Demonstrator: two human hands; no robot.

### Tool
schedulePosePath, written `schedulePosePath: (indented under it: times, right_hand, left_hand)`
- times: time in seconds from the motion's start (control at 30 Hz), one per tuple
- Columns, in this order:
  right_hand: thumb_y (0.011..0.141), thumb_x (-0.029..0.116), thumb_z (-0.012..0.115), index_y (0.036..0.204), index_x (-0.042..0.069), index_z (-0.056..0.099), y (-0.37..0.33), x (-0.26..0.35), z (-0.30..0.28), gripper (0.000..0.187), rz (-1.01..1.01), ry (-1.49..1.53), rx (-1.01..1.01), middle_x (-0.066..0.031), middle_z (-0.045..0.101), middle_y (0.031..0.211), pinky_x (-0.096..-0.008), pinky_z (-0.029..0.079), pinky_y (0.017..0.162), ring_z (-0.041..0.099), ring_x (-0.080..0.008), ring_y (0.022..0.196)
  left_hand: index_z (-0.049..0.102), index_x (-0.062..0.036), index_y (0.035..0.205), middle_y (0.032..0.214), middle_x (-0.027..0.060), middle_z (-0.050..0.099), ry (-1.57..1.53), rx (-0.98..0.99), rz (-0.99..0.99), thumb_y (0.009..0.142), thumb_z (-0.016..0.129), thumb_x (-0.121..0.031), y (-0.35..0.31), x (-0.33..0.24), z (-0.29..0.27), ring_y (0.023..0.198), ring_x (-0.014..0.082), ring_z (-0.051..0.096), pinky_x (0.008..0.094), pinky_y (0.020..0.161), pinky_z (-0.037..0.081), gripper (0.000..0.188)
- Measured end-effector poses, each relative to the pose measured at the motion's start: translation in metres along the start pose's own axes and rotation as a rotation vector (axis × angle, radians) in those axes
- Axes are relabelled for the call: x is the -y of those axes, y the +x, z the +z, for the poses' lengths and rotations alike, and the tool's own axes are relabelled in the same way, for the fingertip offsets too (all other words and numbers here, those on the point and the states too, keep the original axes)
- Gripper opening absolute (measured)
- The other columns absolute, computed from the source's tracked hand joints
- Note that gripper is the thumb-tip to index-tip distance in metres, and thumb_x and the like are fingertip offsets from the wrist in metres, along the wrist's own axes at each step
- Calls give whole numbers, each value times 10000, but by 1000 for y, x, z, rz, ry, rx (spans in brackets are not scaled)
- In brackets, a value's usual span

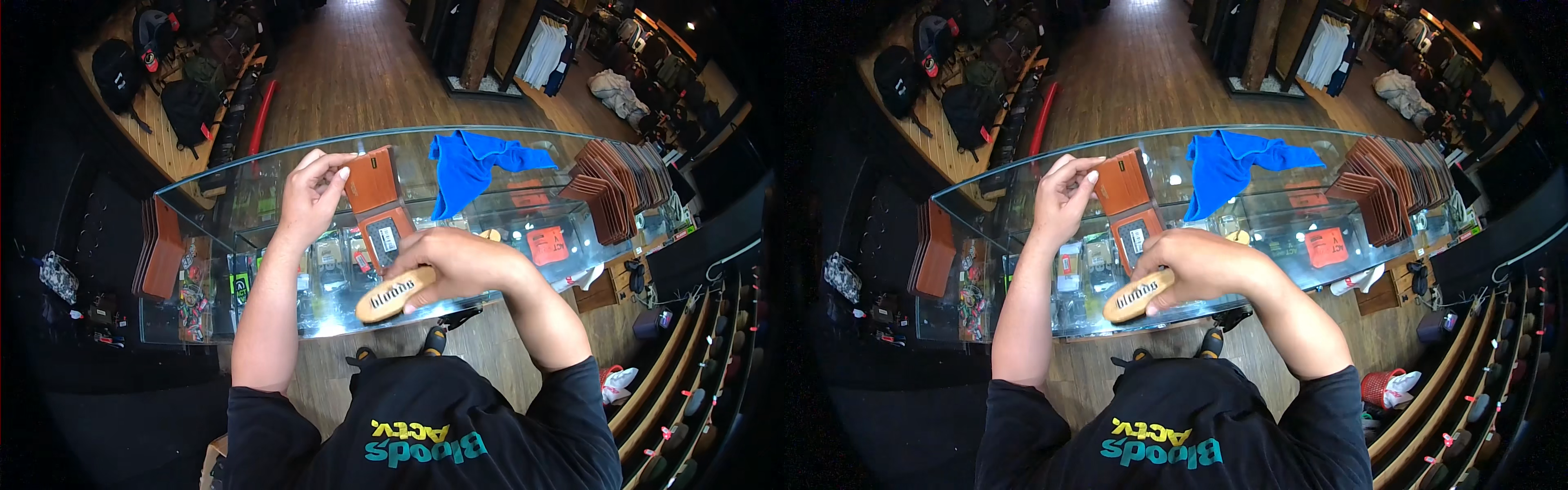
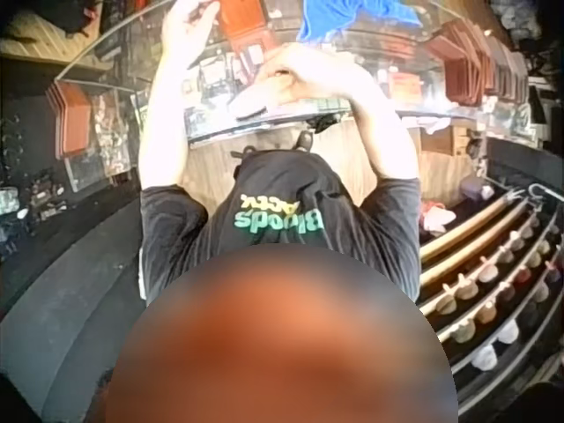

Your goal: The person is using a brush to clean various leather wallets on a display counter.

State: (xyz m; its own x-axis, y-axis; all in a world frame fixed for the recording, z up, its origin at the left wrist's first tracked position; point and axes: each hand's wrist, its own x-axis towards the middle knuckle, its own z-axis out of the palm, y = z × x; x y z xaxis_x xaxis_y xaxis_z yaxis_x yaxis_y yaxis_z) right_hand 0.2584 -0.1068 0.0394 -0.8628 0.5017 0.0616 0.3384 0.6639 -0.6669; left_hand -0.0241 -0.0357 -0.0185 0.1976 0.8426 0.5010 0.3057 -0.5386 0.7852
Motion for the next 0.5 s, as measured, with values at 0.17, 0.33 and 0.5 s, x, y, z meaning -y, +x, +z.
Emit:
schedulePosePath:
  times: [0.17,0.33,0.5]
  right_hand:
    - [822,290,991,1221,40,794,-8,-22,-17,510,337,-183,-269,-165,769,1098,-444,597,895,759,-361,1043]
    - [871,373,963,1203,26,718,-10,-5,12,539,417,-148,-618,-168,742,994,-503,591,809,742,-423,939]
    - [855,409,962,1146,17,738,-17,-18,19,538,679,-483,-666,-205,775,1057,-529,613,849,765,-441,973]
  left_hand:
    - [772,24,1318,1087,35,637,3,6,16,1104,663,-41,1,-1,-2,957,108,738,263,781,632,249]
    - [772,17,1323,1106,35,644,5,7,4,1102,665,-41,1,3,-3,955,105,737,266,790,639,252]
    - [770,6,1334,1119,33,644,-16,17,-10,1105,661,-40,2,-5,-2,972,100,738,263,806,645,257]
